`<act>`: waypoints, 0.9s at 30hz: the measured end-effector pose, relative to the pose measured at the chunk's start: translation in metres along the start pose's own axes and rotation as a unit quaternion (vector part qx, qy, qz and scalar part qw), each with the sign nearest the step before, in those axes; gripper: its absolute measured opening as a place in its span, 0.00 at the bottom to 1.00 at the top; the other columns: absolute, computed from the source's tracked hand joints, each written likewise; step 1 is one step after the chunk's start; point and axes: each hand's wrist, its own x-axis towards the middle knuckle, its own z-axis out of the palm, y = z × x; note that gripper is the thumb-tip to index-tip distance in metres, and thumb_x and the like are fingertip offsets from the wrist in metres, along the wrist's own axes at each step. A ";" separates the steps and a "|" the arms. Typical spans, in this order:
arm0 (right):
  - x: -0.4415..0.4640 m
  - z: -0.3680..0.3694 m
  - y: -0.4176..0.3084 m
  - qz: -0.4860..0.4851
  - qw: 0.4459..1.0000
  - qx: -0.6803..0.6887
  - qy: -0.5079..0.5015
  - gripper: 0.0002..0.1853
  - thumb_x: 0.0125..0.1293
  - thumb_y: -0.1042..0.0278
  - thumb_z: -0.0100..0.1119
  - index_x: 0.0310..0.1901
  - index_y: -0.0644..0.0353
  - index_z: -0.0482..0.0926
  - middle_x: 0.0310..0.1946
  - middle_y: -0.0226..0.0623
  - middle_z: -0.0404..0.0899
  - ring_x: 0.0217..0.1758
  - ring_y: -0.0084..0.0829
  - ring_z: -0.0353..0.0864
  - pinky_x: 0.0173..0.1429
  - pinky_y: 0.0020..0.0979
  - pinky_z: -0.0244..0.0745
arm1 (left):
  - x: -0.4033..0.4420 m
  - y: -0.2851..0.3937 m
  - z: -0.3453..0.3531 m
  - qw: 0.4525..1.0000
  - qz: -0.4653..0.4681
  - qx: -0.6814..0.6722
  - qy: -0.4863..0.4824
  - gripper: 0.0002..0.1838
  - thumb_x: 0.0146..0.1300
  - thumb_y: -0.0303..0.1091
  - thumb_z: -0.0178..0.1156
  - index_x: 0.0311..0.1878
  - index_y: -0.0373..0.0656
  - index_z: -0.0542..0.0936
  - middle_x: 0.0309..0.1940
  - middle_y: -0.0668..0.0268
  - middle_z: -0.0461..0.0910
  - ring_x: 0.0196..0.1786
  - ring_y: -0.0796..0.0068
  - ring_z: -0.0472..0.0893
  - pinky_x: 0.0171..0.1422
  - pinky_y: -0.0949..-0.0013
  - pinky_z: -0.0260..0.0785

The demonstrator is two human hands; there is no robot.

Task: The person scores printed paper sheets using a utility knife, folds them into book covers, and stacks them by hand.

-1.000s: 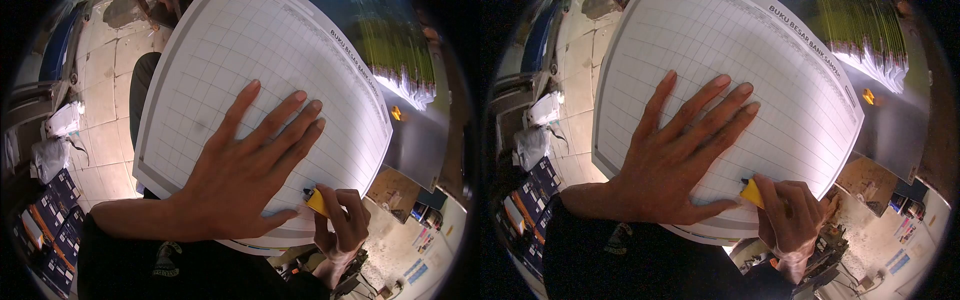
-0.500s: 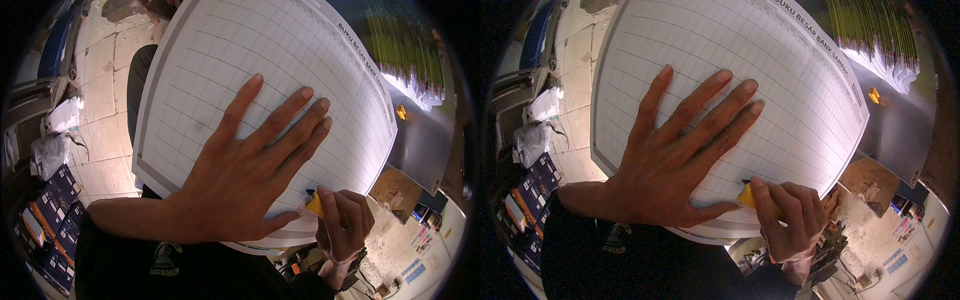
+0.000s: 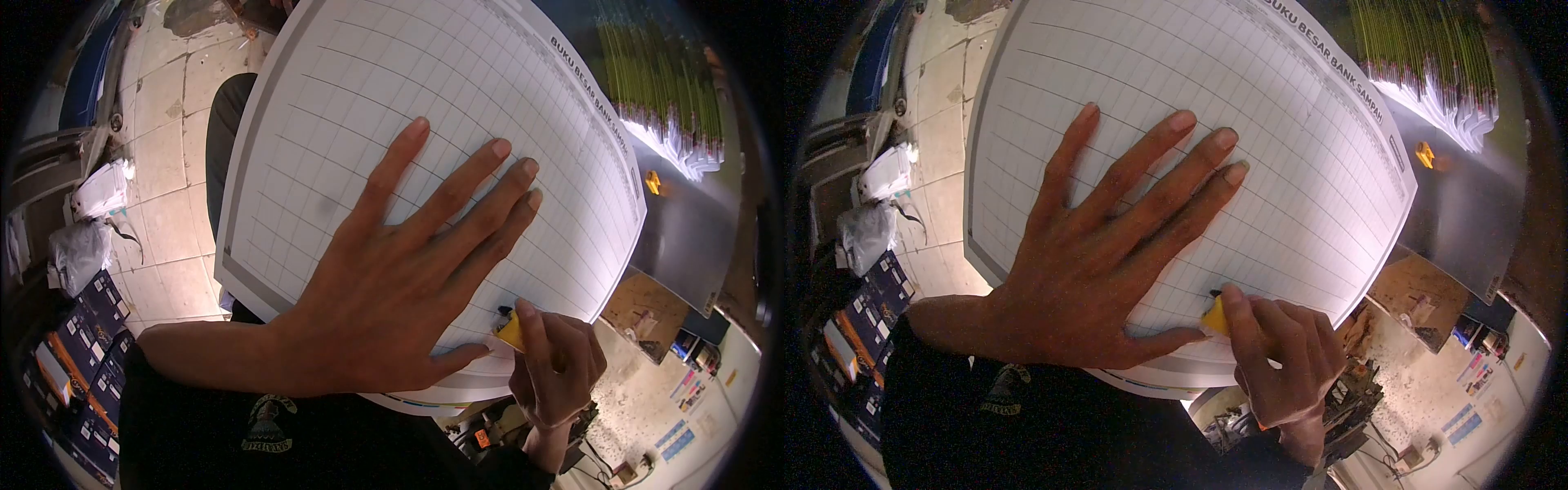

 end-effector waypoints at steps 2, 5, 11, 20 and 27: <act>0.001 0.001 0.003 -0.055 0.998 -0.027 0.019 0.25 0.53 0.73 0.76 0.55 0.66 0.86 0.37 0.39 0.82 0.35 0.29 0.86 0.35 0.32 0.80 | 0.000 0.000 -0.001 1.000 0.000 0.003 0.000 0.58 0.53 0.72 0.67 0.80 0.46 0.61 0.83 0.57 0.54 0.85 0.56 0.50 0.83 0.27 0.28; 0.001 0.003 0.007 -0.046 0.999 0.008 0.020 0.25 0.52 0.73 0.76 0.55 0.65 0.86 0.36 0.38 0.82 0.34 0.30 0.85 0.34 0.31 0.80 | 0.001 -0.001 0.000 1.000 -0.001 -0.005 0.002 0.59 0.52 0.72 0.68 0.80 0.46 0.61 0.83 0.57 0.53 0.85 0.56 0.50 0.83 0.27 0.28; 0.003 0.001 0.013 0.056 0.991 0.118 0.002 0.27 0.50 0.76 0.76 0.55 0.64 0.86 0.37 0.40 0.82 0.33 0.33 0.87 0.33 0.31 0.80 | 0.001 -0.001 0.001 1.000 0.000 -0.011 -0.005 0.59 0.52 0.73 0.68 0.80 0.47 0.61 0.83 0.58 0.53 0.85 0.56 0.49 0.83 0.27 0.27; 0.018 -0.002 0.025 0.160 0.929 0.332 -0.022 0.24 0.54 0.80 0.75 0.55 0.72 0.82 0.38 0.49 0.88 0.41 0.33 0.91 0.43 0.28 0.86 | 0.001 0.000 -0.002 1.000 -0.005 0.002 -0.005 0.57 0.53 0.74 0.65 0.79 0.47 0.63 0.82 0.59 0.55 0.84 0.58 0.52 0.84 0.29 0.28; 0.027 -0.008 0.019 0.234 0.896 0.375 -0.033 0.21 0.55 0.80 0.75 0.52 0.73 0.83 0.37 0.49 0.89 0.41 0.32 0.91 0.47 0.26 0.85 | 0.003 0.003 -0.003 1.000 -0.013 0.025 -0.008 0.54 0.55 0.75 0.62 0.78 0.48 0.67 0.82 0.61 0.57 0.84 0.58 0.53 0.83 0.28 0.29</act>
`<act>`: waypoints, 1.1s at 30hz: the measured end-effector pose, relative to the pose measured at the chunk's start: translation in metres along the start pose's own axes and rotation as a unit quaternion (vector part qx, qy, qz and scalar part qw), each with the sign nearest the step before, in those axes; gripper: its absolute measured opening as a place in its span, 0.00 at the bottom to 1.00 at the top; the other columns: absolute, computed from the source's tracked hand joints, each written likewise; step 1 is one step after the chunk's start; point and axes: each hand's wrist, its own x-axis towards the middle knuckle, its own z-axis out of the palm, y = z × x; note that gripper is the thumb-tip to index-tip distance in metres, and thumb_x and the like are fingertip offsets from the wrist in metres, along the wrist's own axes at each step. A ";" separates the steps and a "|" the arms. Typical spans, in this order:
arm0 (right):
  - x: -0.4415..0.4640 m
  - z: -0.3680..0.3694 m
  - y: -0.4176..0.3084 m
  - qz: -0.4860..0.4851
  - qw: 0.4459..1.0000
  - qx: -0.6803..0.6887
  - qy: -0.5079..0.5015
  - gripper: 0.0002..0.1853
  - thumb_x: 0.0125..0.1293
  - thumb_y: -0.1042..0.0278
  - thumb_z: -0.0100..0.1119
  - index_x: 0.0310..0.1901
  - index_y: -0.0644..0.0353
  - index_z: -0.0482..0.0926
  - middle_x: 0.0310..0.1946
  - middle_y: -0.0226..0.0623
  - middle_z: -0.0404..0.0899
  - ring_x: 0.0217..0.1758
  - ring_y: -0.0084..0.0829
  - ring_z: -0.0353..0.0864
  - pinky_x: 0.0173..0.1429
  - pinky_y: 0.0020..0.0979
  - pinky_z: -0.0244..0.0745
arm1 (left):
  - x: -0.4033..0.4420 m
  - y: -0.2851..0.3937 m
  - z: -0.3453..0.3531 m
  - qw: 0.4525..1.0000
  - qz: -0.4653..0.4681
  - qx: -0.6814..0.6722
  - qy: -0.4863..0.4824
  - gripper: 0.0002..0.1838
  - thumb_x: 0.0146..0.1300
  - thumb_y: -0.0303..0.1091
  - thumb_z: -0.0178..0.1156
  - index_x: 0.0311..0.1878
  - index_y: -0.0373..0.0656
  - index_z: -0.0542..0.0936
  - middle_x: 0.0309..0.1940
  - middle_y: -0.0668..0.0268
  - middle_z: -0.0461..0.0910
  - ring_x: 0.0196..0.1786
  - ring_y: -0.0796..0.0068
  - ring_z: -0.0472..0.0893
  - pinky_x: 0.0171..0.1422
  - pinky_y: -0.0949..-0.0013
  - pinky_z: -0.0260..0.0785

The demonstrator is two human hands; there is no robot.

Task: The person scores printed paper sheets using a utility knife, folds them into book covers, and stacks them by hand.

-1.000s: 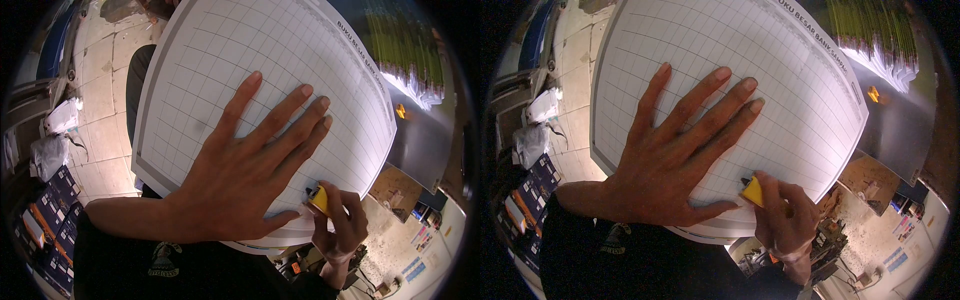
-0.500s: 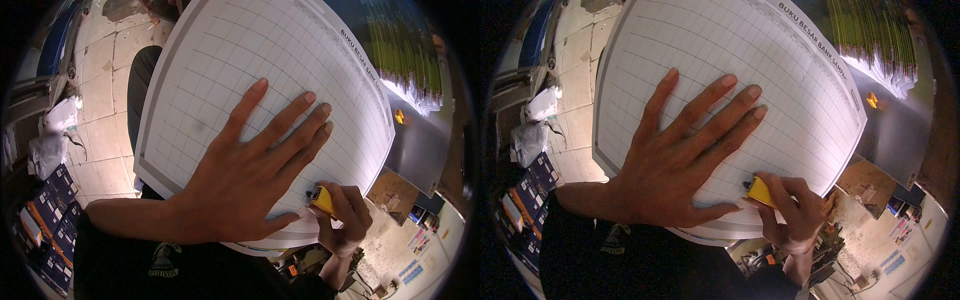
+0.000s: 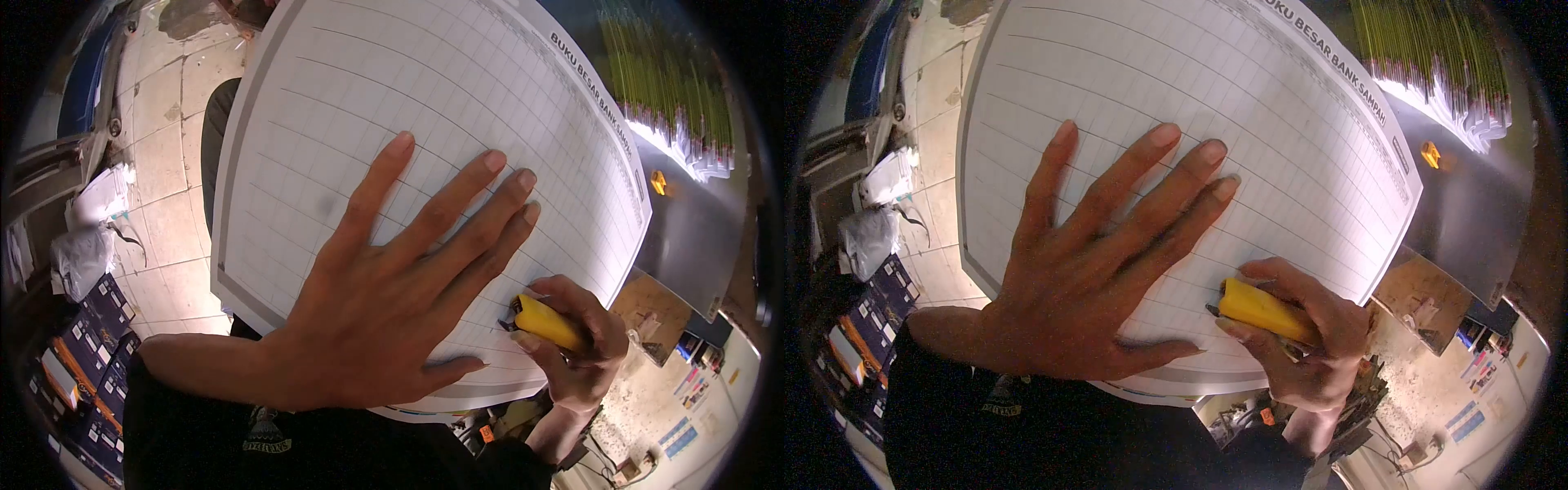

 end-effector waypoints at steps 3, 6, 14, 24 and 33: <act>0.001 -0.002 -0.002 0.023 0.999 0.026 0.004 0.19 0.55 0.80 0.75 0.49 0.72 0.84 0.37 0.49 0.89 0.41 0.32 0.91 0.48 0.27 0.84 | 0.001 0.001 -0.001 1.000 -0.006 0.007 -0.002 0.53 0.55 0.75 0.61 0.78 0.48 0.67 0.81 0.62 0.58 0.84 0.58 0.54 0.83 0.27 0.30; 0.003 -0.006 -0.007 0.037 0.999 0.032 -0.010 0.18 0.55 0.79 0.75 0.48 0.72 0.85 0.37 0.49 0.89 0.41 0.31 0.90 0.49 0.27 0.83 | 0.001 0.001 -0.001 1.000 -0.008 0.007 -0.006 0.54 0.55 0.75 0.61 0.78 0.48 0.67 0.81 0.61 0.58 0.84 0.57 0.54 0.82 0.26 0.30; -0.014 0.001 0.005 0.005 1.000 -0.022 0.019 0.22 0.49 0.82 0.73 0.49 0.71 0.86 0.34 0.47 0.88 0.39 0.32 0.90 0.46 0.29 0.84 | -0.001 -0.003 -0.001 1.000 0.003 -0.007 0.002 0.56 0.54 0.73 0.66 0.79 0.47 0.64 0.82 0.59 0.56 0.84 0.55 0.53 0.83 0.27 0.30; -0.014 0.002 0.011 -0.226 0.949 -0.220 0.014 0.20 0.48 0.79 0.72 0.47 0.68 0.88 0.33 0.41 0.87 0.33 0.36 0.90 0.36 0.32 0.86 | -0.002 -0.003 0.001 1.000 0.002 -0.027 -0.003 0.58 0.52 0.73 0.67 0.80 0.48 0.63 0.83 0.60 0.54 0.84 0.58 0.51 0.84 0.28 0.28; -0.016 0.005 -0.005 -0.212 0.933 -0.291 -0.008 0.18 0.56 0.69 0.72 0.48 0.67 0.88 0.33 0.39 0.87 0.35 0.34 0.90 0.36 0.32 0.85 | 0.000 -0.002 0.001 0.999 -0.004 -0.040 -0.006 0.59 0.49 0.73 0.69 0.79 0.48 0.63 0.82 0.60 0.55 0.84 0.59 0.52 0.84 0.29 0.27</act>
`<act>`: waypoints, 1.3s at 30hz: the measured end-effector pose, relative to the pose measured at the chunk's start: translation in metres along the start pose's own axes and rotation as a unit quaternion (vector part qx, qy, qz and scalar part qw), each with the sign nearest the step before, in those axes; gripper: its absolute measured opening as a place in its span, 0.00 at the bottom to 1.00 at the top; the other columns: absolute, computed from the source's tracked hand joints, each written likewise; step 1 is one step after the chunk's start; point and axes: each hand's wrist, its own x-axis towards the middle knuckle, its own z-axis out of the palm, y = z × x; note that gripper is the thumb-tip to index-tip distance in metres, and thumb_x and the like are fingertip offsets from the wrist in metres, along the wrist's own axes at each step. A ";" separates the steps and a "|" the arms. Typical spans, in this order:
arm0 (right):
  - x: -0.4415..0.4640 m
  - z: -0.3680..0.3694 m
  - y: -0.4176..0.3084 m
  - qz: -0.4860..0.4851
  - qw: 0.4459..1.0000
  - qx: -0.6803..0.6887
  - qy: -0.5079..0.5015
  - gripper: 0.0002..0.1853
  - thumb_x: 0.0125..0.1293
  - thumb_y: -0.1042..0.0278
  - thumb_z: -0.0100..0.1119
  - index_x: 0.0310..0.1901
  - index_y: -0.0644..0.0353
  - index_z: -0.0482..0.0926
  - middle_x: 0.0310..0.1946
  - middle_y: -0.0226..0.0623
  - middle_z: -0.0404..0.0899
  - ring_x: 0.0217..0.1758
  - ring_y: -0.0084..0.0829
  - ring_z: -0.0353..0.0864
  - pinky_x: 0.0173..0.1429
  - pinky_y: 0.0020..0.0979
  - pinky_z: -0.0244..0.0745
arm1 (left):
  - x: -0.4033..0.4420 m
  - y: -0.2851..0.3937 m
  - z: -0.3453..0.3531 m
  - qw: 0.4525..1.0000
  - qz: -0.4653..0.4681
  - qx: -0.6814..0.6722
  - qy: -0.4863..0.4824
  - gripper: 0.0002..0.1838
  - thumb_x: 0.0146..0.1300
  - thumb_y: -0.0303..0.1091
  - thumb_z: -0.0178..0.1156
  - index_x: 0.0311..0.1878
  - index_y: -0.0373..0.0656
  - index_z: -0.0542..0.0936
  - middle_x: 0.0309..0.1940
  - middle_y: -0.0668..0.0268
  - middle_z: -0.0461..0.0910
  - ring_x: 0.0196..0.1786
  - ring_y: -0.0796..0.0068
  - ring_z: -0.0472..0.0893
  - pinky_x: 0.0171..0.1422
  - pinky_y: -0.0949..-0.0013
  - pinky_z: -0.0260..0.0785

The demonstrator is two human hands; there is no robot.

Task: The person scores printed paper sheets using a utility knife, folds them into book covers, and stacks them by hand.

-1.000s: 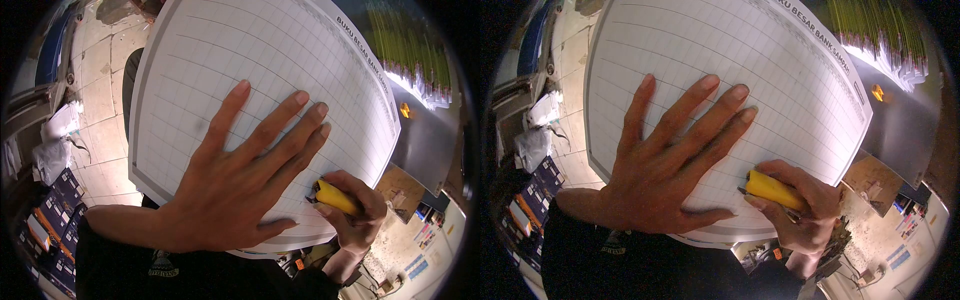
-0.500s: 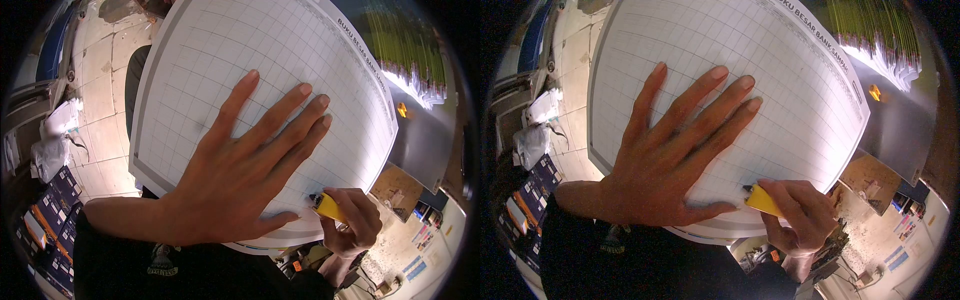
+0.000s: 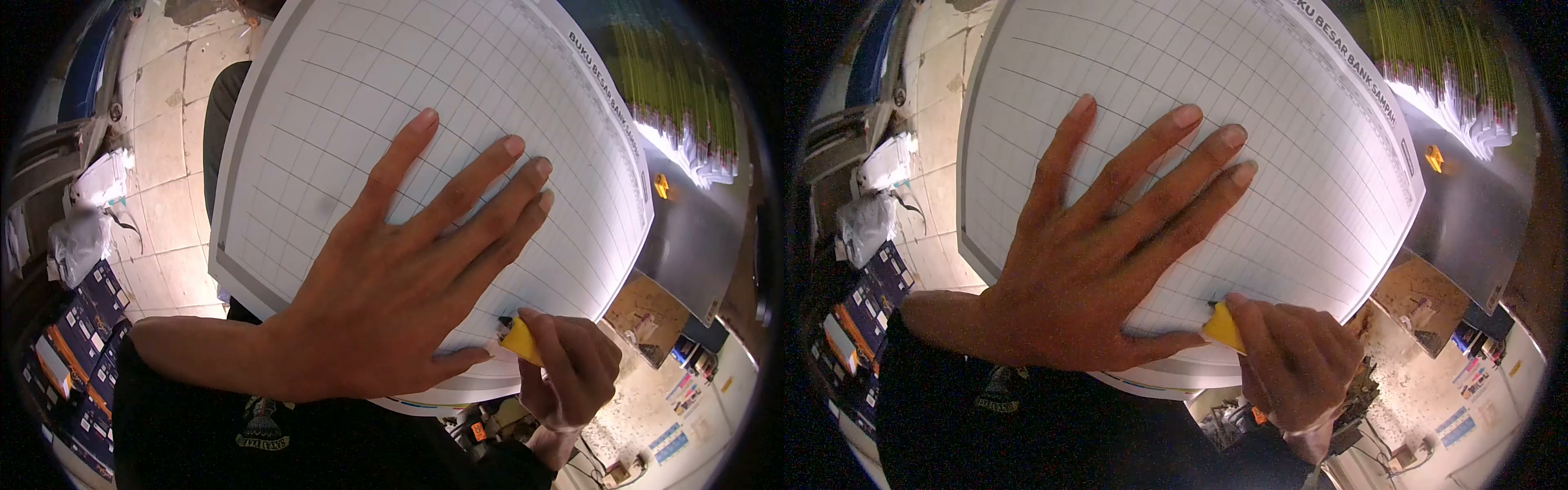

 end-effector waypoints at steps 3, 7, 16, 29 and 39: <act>0.001 -0.002 -0.005 -0.066 0.992 -0.108 -0.016 0.18 0.57 0.65 0.71 0.49 0.65 0.88 0.34 0.38 0.87 0.35 0.31 0.89 0.33 0.29 0.82 | 0.001 0.001 0.001 1.000 -0.002 0.007 0.007 0.59 0.49 0.74 0.68 0.79 0.48 0.65 0.82 0.61 0.56 0.84 0.59 0.53 0.84 0.28 0.28; -0.001 0.001 -0.002 -0.093 0.987 -0.133 -0.006 0.18 0.59 0.65 0.71 0.50 0.62 0.88 0.35 0.38 0.87 0.35 0.27 0.87 0.31 0.27 0.79 | 0.001 0.003 0.003 0.999 -0.006 0.029 0.015 0.58 0.48 0.77 0.66 0.78 0.48 0.66 0.82 0.61 0.57 0.84 0.59 0.53 0.84 0.28 0.29; -0.015 0.015 -0.001 0.066 0.997 0.016 0.041 0.19 0.56 0.68 0.75 0.50 0.63 0.88 0.34 0.38 0.86 0.31 0.28 0.87 0.33 0.29 0.80 | 0.000 0.001 -0.001 1.000 0.001 0.019 0.010 0.58 0.49 0.76 0.67 0.78 0.48 0.66 0.82 0.60 0.57 0.84 0.58 0.54 0.84 0.28 0.30; -0.010 0.001 0.005 0.086 0.989 0.113 -0.034 0.29 0.48 0.60 0.83 0.54 0.60 0.88 0.44 0.43 0.82 0.37 0.34 0.88 0.38 0.32 0.86 | -0.001 0.000 -0.002 1.000 0.004 0.009 -0.004 0.58 0.53 0.75 0.65 0.80 0.47 0.62 0.83 0.58 0.53 0.85 0.57 0.50 0.84 0.29 0.26; -0.013 0.013 0.003 0.105 0.968 0.225 0.040 0.26 0.47 0.63 0.85 0.50 0.59 0.90 0.40 0.43 0.85 0.36 0.32 0.88 0.34 0.27 0.84 | 0.000 0.003 -0.009 0.997 0.007 0.067 -0.024 0.38 0.74 0.58 0.51 0.80 0.49 0.61 0.83 0.60 0.52 0.85 0.59 0.49 0.84 0.32 0.25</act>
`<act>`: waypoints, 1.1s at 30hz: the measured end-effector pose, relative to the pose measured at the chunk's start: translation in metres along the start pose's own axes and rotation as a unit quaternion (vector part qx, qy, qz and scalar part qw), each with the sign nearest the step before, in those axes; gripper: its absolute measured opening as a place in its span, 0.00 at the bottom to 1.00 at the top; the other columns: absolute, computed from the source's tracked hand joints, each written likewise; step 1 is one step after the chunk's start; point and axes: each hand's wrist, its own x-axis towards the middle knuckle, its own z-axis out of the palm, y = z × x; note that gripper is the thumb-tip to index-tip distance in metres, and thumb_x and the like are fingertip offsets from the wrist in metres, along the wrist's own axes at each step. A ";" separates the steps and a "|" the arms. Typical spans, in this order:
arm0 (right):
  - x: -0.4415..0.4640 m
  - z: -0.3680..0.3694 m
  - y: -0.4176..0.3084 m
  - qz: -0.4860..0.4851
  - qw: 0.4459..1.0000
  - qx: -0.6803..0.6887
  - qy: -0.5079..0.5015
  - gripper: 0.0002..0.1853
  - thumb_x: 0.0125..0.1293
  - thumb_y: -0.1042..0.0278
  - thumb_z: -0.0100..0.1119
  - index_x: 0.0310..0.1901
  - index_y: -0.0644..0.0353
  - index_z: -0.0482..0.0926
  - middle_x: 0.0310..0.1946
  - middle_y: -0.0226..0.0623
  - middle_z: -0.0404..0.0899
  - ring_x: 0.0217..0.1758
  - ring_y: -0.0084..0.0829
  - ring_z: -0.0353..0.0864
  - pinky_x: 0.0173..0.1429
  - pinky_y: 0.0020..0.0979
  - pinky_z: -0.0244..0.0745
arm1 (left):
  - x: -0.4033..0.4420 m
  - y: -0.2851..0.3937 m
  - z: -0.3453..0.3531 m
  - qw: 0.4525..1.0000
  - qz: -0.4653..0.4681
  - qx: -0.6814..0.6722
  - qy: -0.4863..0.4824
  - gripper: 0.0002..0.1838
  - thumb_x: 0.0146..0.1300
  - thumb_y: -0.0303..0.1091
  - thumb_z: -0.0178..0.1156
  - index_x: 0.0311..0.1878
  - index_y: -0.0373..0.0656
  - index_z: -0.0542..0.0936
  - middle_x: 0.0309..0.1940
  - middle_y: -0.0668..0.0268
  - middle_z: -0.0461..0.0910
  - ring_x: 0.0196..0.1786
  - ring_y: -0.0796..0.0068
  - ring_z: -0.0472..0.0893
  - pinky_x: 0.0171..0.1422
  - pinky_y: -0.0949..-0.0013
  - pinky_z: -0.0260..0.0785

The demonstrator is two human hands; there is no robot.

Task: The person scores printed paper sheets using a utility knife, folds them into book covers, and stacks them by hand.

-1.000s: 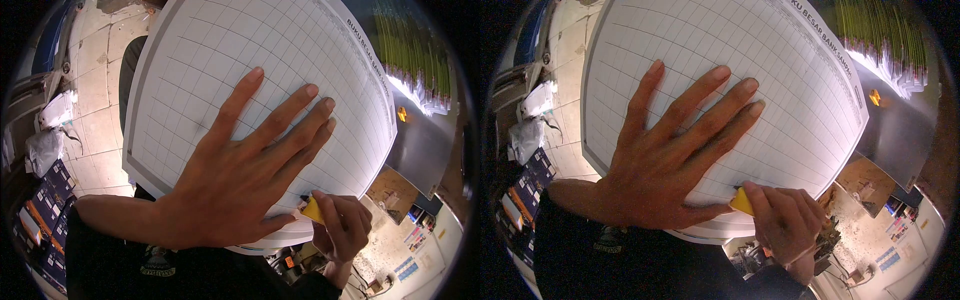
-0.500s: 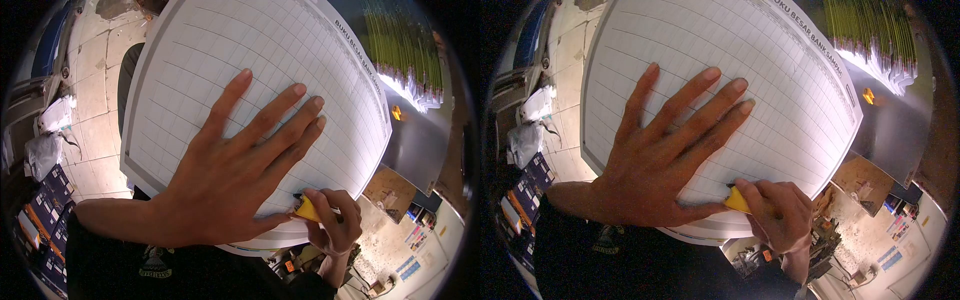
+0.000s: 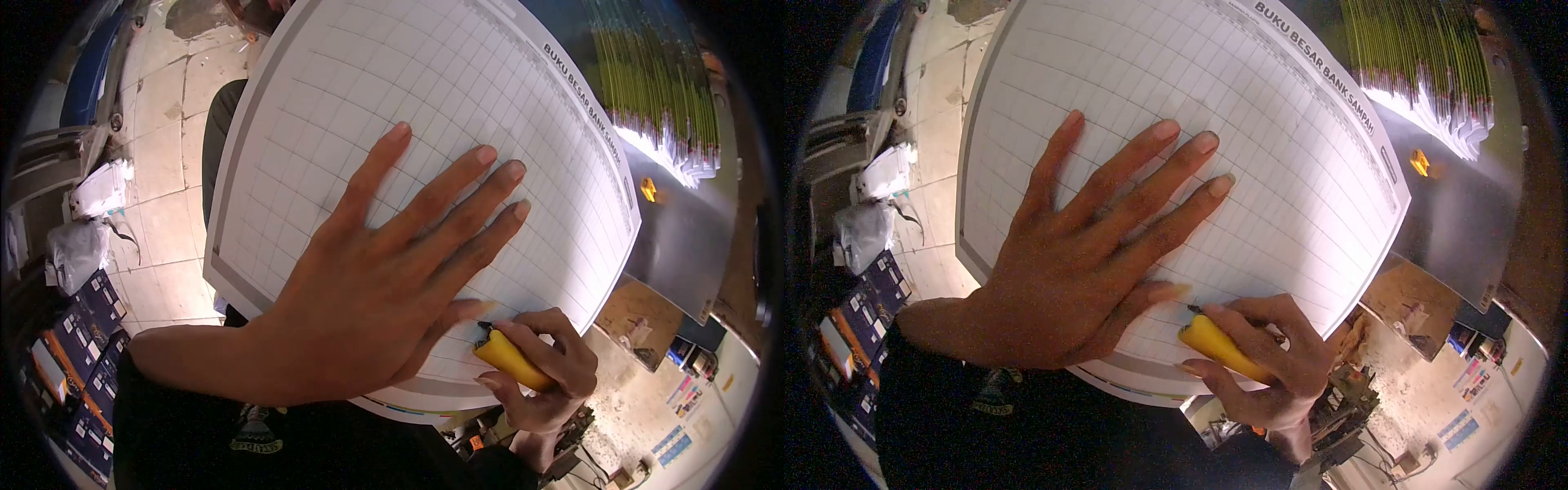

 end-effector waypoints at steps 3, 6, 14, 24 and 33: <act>-0.004 0.005 0.008 -0.035 0.999 -0.007 0.018 0.24 0.48 0.61 0.85 0.48 0.59 0.90 0.38 0.43 0.85 0.36 0.31 0.87 0.33 0.27 0.82 | 0.000 0.003 0.005 0.999 -0.013 0.033 0.009 0.35 0.75 0.53 0.52 0.80 0.50 0.62 0.83 0.60 0.53 0.85 0.59 0.50 0.84 0.31 0.26; -0.003 0.006 0.010 -0.093 0.995 -0.042 0.019 0.24 0.48 0.59 0.84 0.47 0.57 0.91 0.38 0.40 0.85 0.35 0.31 0.85 0.33 0.28 0.80 | 0.001 0.006 0.007 0.998 -0.022 0.050 0.018 0.35 0.73 0.51 0.54 0.80 0.50 0.64 0.83 0.60 0.53 0.85 0.59 0.50 0.84 0.31 0.27; -0.005 0.006 0.028 -0.172 0.980 -0.094 0.010 0.21 0.49 0.55 0.79 0.47 0.48 0.92 0.42 0.29 0.86 0.35 0.26 0.79 0.35 0.28 0.73 | 0.001 0.009 0.003 0.997 -0.024 0.078 0.014 0.33 0.74 0.48 0.54 0.79 0.49 0.64 0.83 0.58 0.54 0.85 0.58 0.50 0.84 0.31 0.28; -0.011 -0.007 0.048 -0.212 0.962 -0.018 0.169 0.22 0.61 0.63 0.75 0.56 0.57 0.86 0.47 0.40 0.84 0.43 0.33 0.82 0.40 0.32 0.81 | 0.001 0.004 0.007 0.994 -0.003 0.113 0.013 0.34 0.77 0.52 0.47 0.81 0.50 0.59 0.84 0.58 0.50 0.86 0.58 0.48 0.85 0.32 0.25; -0.076 -0.042 0.068 0.096 0.824 0.234 0.508 0.22 0.80 0.57 0.51 0.63 0.69 0.74 0.45 0.45 0.84 0.44 0.30 0.84 0.50 0.35 0.82 | -0.043 0.012 -0.034 0.972 0.115 0.050 -0.198 0.53 0.65 0.65 0.62 0.84 0.50 0.50 0.84 0.48 0.43 0.86 0.50 0.41 0.80 0.23 0.27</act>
